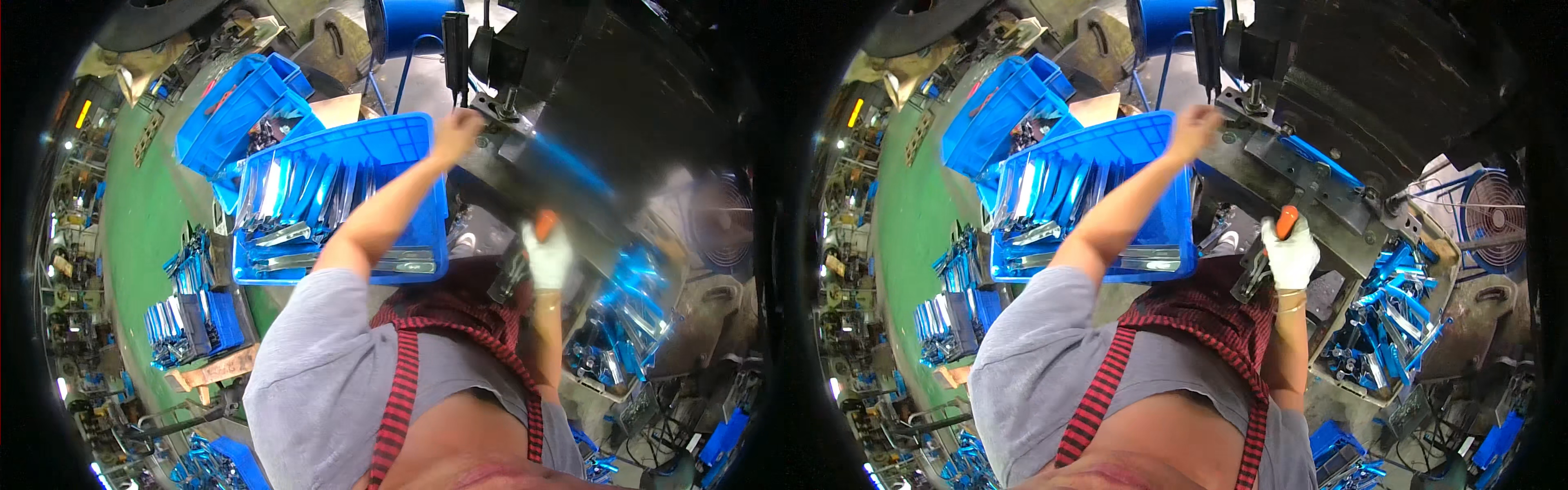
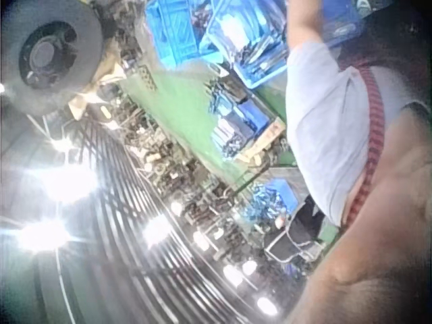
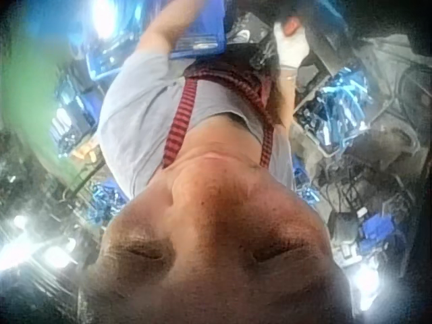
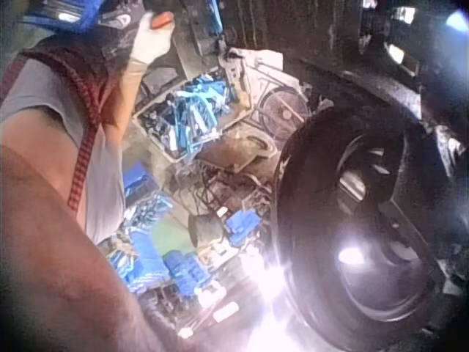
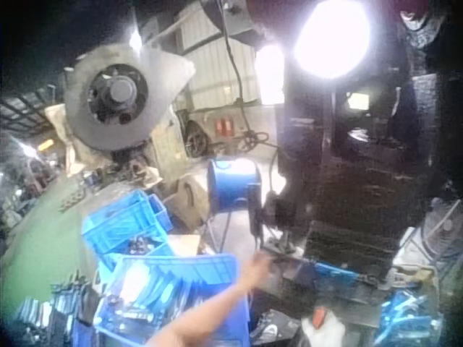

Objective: The person repeatedly takes metal pieces from a blue bin, positions them into a machine press, pulls a lever to press them, and places the processed pieces into a container.

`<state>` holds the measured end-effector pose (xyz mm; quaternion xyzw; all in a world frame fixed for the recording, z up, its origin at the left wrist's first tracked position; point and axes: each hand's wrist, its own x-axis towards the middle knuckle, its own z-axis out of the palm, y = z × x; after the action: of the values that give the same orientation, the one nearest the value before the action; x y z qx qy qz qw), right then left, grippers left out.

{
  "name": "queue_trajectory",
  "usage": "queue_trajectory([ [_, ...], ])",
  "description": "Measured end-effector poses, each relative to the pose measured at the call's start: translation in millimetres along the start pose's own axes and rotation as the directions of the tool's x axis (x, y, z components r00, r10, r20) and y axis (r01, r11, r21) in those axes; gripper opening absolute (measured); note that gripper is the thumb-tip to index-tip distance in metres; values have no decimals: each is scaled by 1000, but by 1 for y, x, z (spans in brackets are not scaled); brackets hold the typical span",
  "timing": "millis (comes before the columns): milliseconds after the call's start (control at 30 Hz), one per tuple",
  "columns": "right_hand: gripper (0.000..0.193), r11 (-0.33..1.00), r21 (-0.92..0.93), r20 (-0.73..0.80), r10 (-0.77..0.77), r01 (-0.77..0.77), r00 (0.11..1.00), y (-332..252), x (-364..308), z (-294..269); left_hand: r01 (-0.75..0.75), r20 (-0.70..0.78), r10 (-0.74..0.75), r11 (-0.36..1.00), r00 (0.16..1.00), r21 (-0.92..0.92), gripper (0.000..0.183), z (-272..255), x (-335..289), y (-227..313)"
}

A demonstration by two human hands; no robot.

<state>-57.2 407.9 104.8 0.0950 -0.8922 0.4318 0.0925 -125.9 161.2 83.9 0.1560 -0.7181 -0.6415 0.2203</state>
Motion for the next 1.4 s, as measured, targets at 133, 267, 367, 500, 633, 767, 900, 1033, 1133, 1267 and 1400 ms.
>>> queue_trajectory([
  [133,35,993,-69,-76,-97,92,992,-1,-1,9,5,-322,302,722,897,692,25,-163,4,-59],
  [267,37,992,-86,-61,-94,89,994,-3,-3,14,409,-287,-498,154,819,900,53,-237,-22,-119],
  [367,37,997,-73,-64,-38,33,997,3,-1,12,354,-259,-471,124,843,927,46,-195,-24,-120],
  [500,37,953,289,271,8,-89,963,0,8,-3,183,-133,-268,170,954,968,31,-212,-32,-119],
  [633,40,287,902,430,-529,-322,732,42,35,-37,-10,93,-195,386,976,923,27,-210,-21,-120],
  [767,31,958,-51,-197,267,-282,943,66,105,-38,-254,332,-372,244,867,936,52,-235,-23,-132],
  [900,15,948,-243,-320,120,-204,940,115,121,-20,-423,407,-380,45,830,905,37,-207,-27,-127],
  [1033,20,961,-216,-324,94,-171,941,131,45,-71,-629,607,-267,5,748,777,27,-242,-34,-126],
  [1133,26,927,38,-396,357,-374,846,163,-14,-97,-611,557,-332,-81,761,787,17,-234,-34,-109],
  [1267,7,724,533,-528,689,-439,495,304,-76,-111,-823,814,-152,4,561,568,25,-209,-16,-86],
  [1400,14,-138,990,122,915,14,384,287,-73,-145,-850,671,-599,-31,437,526,26,-202,-13,-32],
])
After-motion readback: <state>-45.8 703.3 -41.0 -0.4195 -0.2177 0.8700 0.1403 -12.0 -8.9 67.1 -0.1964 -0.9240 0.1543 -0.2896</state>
